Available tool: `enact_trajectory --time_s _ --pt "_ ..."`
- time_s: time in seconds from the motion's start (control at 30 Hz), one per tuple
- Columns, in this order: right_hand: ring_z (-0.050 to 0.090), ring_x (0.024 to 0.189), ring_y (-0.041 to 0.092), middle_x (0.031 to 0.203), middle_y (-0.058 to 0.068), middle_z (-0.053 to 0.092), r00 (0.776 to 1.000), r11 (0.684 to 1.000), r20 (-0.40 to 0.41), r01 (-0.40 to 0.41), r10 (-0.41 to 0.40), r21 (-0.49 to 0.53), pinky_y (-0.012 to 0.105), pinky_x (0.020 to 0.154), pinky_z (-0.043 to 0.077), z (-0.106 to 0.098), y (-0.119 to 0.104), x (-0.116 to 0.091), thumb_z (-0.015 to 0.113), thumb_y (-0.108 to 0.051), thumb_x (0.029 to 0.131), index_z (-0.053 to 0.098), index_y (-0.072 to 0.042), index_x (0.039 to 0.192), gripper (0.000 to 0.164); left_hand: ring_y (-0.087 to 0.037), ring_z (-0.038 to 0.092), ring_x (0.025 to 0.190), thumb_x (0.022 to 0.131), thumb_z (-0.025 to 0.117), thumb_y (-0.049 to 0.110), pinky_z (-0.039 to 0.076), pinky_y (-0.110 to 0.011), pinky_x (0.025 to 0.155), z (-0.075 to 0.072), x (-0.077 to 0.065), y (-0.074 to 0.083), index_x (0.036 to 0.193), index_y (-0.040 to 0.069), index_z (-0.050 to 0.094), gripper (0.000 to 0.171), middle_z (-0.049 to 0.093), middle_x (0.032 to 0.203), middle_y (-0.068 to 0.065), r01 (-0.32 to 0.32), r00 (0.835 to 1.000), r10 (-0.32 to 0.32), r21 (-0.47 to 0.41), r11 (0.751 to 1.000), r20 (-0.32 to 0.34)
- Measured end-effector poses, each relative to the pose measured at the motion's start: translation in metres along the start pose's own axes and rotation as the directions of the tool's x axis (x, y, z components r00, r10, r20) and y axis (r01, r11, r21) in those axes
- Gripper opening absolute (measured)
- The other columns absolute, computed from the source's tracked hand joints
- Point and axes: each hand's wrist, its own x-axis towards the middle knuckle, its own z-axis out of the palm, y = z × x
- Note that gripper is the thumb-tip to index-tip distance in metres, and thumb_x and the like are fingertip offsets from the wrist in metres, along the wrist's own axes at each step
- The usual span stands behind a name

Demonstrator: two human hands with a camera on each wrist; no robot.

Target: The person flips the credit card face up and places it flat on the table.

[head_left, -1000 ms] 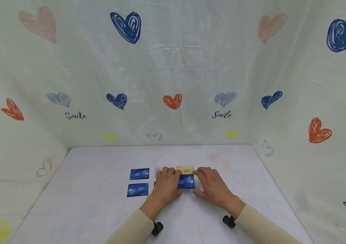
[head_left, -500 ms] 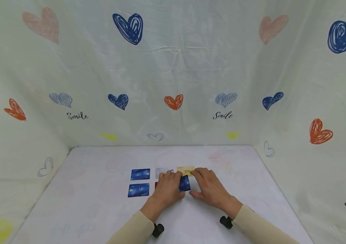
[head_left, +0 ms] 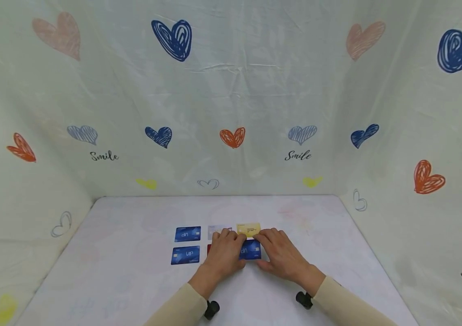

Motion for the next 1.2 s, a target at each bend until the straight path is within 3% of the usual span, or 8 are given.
enact_trajectory --time_s 0.27,0.47,0.77,1.0,1.1,1.2 --pt "0.058 0.103 0.018 0.119 0.001 0.063 1.0 0.999 0.017 -0.023 0.024 -0.035 0.034 0.082 0.047 0.005 0.008 -0.008 0.088 -0.045 0.081 0.066 -0.01 0.125 0.061 -0.026 0.055 0.123 0.082 0.09 0.046 0.042 -0.042 0.092 0.007 0.0 0.003 0.136 0.019 0.065 0.065 0.069 0.125 -0.003 -0.021 1.0 0.021 0.011 1.0 -0.005" --pt "0.058 0.105 0.019 0.121 0.003 0.064 0.994 0.997 0.073 -0.078 0.078 -0.013 0.038 0.084 0.05 0.008 0.015 -0.012 0.09 -0.041 0.08 0.066 -0.01 0.125 0.059 -0.029 0.051 0.128 0.082 0.088 0.051 0.043 -0.046 0.098 0.014 0.001 0.005 0.137 0.016 0.066 0.069 0.067 0.13 -0.005 0.032 0.999 -0.032 0.038 0.999 0.015" --pt "0.056 0.109 0.02 0.125 0.005 0.063 0.956 0.98 0.245 -0.185 0.161 0.077 0.044 0.093 0.052 0.018 0.022 -0.009 0.085 -0.036 0.087 0.066 -0.009 0.128 0.053 -0.03 0.05 0.123 0.084 0.084 0.057 0.043 -0.045 0.096 0.025 0.006 0.004 0.134 0.012 0.07 0.069 0.065 0.125 -0.007 0.036 0.997 -0.042 0.096 0.995 0.059" --pt "0.057 0.109 0.021 0.127 0.006 0.063 0.929 0.968 0.313 -0.235 0.198 0.085 0.046 0.095 0.052 0.024 0.022 -0.006 0.083 -0.036 0.091 0.066 -0.008 0.131 0.052 -0.029 0.051 0.119 0.087 0.082 0.055 0.044 -0.047 0.097 0.024 0.007 0.006 0.135 0.012 0.07 0.065 0.066 0.124 -0.008 0.06 0.993 -0.069 0.097 0.993 0.091" --pt "0.06 0.115 0.024 0.132 0.007 0.064 0.924 0.973 0.326 -0.226 0.198 0.051 0.048 0.097 0.053 0.023 0.018 -0.01 0.081 -0.037 0.093 0.065 -0.007 0.135 0.054 -0.028 0.054 0.122 0.092 0.079 0.05 0.047 -0.047 0.101 0.023 0.0 0.01 0.137 0.014 0.07 0.058 0.068 0.13 -0.006 0.022 0.994 -0.033 0.109 0.994 0.101" --pt "0.062 0.122 0.026 0.137 0.008 0.066 0.923 0.984 0.345 -0.177 0.167 -0.002 0.049 0.1 0.053 0.019 0.011 -0.017 0.077 -0.039 0.096 0.065 -0.007 0.139 0.055 -0.027 0.056 0.13 0.097 0.075 0.047 0.048 -0.049 0.105 0.022 -0.011 0.014 0.141 0.016 0.068 0.054 0.068 0.139 -0.003 -0.067 0.989 0.049 0.126 0.99 0.138"
